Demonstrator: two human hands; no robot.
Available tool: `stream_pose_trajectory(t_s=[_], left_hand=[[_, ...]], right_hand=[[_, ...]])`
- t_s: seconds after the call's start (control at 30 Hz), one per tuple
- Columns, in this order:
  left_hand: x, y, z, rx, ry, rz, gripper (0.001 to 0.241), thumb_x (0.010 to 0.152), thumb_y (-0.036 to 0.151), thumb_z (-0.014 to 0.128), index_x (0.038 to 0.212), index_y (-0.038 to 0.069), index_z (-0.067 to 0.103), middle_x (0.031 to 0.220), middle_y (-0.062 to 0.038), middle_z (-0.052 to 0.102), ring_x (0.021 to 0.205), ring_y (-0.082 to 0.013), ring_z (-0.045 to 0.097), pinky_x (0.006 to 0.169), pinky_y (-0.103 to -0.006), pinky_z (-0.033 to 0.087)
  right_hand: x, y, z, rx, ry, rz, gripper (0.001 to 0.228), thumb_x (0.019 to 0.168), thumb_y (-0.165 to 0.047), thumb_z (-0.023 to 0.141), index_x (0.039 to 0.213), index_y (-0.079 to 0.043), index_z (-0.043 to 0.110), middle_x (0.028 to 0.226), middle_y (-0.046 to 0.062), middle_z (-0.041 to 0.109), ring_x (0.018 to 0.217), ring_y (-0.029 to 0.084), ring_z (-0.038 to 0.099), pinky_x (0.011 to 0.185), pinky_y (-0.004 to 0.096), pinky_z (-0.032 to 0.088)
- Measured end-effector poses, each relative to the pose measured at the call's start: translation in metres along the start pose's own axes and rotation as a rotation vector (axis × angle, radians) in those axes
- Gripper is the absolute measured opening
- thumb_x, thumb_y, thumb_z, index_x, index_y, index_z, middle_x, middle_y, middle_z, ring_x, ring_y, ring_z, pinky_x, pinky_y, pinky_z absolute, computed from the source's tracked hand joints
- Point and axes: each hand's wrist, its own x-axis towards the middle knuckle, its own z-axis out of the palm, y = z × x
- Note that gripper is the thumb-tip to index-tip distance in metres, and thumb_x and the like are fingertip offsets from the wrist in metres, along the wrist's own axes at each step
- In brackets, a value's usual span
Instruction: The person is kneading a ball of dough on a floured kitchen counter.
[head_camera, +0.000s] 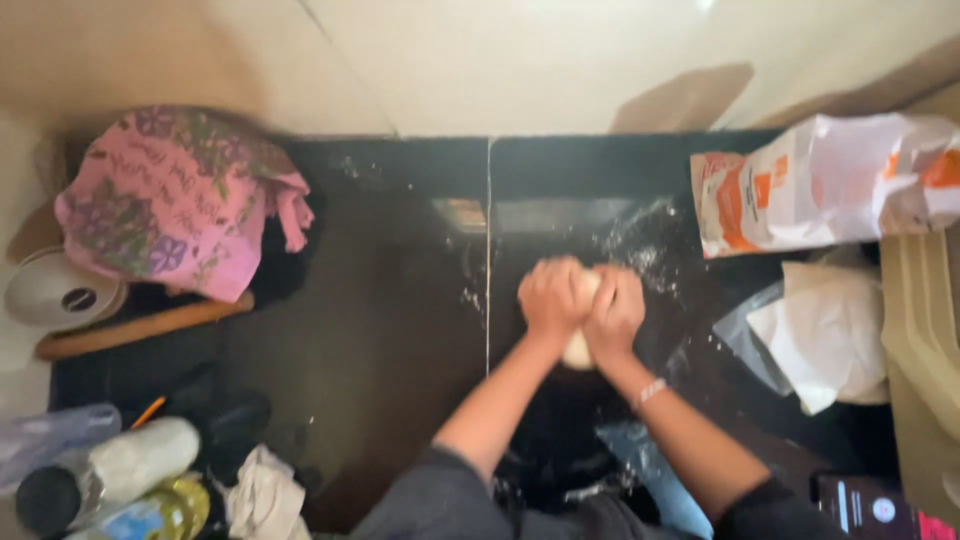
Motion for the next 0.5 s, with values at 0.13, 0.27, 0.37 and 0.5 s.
stream_pose_trajectory(t_s=[0.13,0.27,0.37,0.5], left_hand=[[0.065,0.019,-0.031,-0.062,-0.665,-0.356,0.045,0.091,0.044,0.044,0.079,0.008,0.068,0.075,-0.022,0.073,0.080,-0.0450,0.075,0.069,-0.0571,0.056],[0.052,-0.039,0.019,-0.440,-0.902,-0.598,0.045,0.091,0.047,0.048,0.092,0.013,0.078,0.077,-0.018,0.072,0.076,-0.0338,0.071,0.066,-0.0442,0.058],[0.032,-0.045,-0.016,-0.624,-0.845,-0.864,0.061,0.095,0.055,0.042,0.077,0.013,0.083,0.064,-0.016,0.072,0.074,-0.0310,0.070,0.073,-0.0389,0.056],[0.003,0.023,-0.109,-0.288,-0.816,-0.604,0.064,0.100,0.064,0.035,0.110,0.015,0.075,0.115,-0.017,0.073,0.114,-0.0438,0.067,0.095,-0.0621,0.051]], right_hand=[[0.004,0.001,0.005,0.000,-0.022,0.334,0.031,0.111,-0.023,0.048,0.095,-0.010,0.071,0.088,0.016,0.069,0.083,0.040,0.067,0.079,0.048,0.052],[-0.027,0.001,0.002,0.313,-0.025,0.740,0.033,0.106,-0.032,0.048,0.097,-0.013,0.073,0.094,0.018,0.070,0.095,0.038,0.065,0.087,0.048,0.049],[-0.061,0.000,-0.003,0.493,-0.059,0.777,0.027,0.101,-0.025,0.053,0.097,-0.010,0.075,0.092,0.014,0.068,0.091,0.027,0.062,0.086,0.040,0.049],[-0.037,-0.011,-0.048,0.303,-0.435,0.685,0.033,0.091,-0.039,0.053,0.078,-0.022,0.079,0.083,0.005,0.072,0.085,0.024,0.067,0.080,0.038,0.052]])
